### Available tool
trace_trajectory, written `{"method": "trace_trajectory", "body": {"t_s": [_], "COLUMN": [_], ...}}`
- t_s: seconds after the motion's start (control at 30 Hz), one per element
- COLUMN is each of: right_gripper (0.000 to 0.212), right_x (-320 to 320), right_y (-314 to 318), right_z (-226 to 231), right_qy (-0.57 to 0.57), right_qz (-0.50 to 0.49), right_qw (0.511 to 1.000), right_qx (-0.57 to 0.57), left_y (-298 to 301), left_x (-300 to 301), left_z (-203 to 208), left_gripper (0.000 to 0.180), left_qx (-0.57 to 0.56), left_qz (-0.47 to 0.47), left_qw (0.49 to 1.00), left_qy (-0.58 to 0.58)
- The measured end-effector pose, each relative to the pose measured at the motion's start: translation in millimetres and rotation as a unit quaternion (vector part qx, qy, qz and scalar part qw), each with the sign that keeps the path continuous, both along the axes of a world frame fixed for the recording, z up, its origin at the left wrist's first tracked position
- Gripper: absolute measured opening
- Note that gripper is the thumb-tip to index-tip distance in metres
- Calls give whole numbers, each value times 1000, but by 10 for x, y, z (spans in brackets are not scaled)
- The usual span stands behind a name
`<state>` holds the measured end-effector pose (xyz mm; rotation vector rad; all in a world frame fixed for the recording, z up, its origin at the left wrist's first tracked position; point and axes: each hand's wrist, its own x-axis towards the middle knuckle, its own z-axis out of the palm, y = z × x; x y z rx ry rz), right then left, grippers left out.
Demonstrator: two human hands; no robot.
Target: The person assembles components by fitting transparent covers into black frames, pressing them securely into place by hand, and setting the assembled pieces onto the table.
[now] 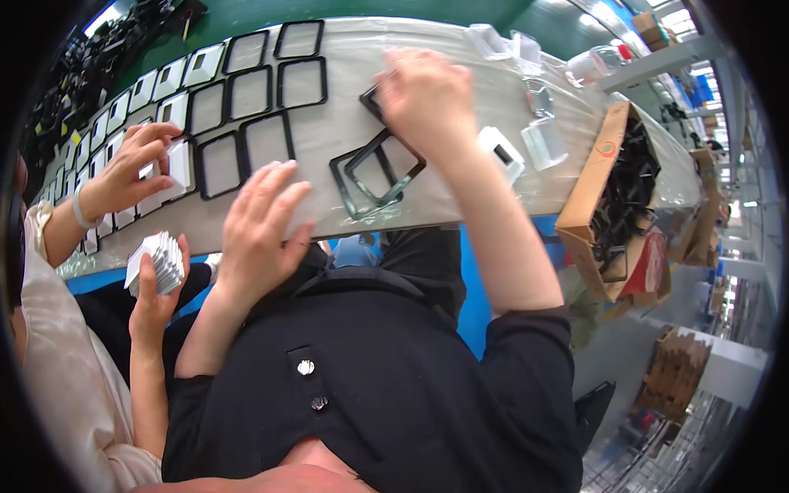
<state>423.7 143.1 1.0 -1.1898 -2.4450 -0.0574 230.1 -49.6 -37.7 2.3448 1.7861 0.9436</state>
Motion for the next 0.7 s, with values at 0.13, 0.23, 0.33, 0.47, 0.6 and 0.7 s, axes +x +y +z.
{"method": "trace_trajectory", "body": {"t_s": [0.13,0.23,0.33,0.47,0.6,0.7], "right_gripper": [43,46,49,34,22,17], "right_x": [789,955,1006,1062,1141,1223], "right_y": [905,1314,1434,1487,1532,1565], "right_z": [-39,-143,-228,-368,-437,-380], "right_qy": [-25,-68,-120,-156,-103,-103], "right_qz": [-134,-173,-195,-160,-120,-126], "right_qw": [991,982,973,973,979,972], "right_qx": [-13,11,5,57,133,172], "left_y": [350,545,635,798,811,807], "left_x": [330,486,640,913,951,899], "left_z": [10,-95,-139,-83,-87,-18], "left_gripper": [61,66,67,61,62,63], "left_qx": [-19,-38,-47,-4,-15,17], "left_qz": [-77,-81,-86,-95,-69,-54], "left_qw": [997,996,995,995,995,995], "left_qy": [17,24,16,17,-67,-77]}}
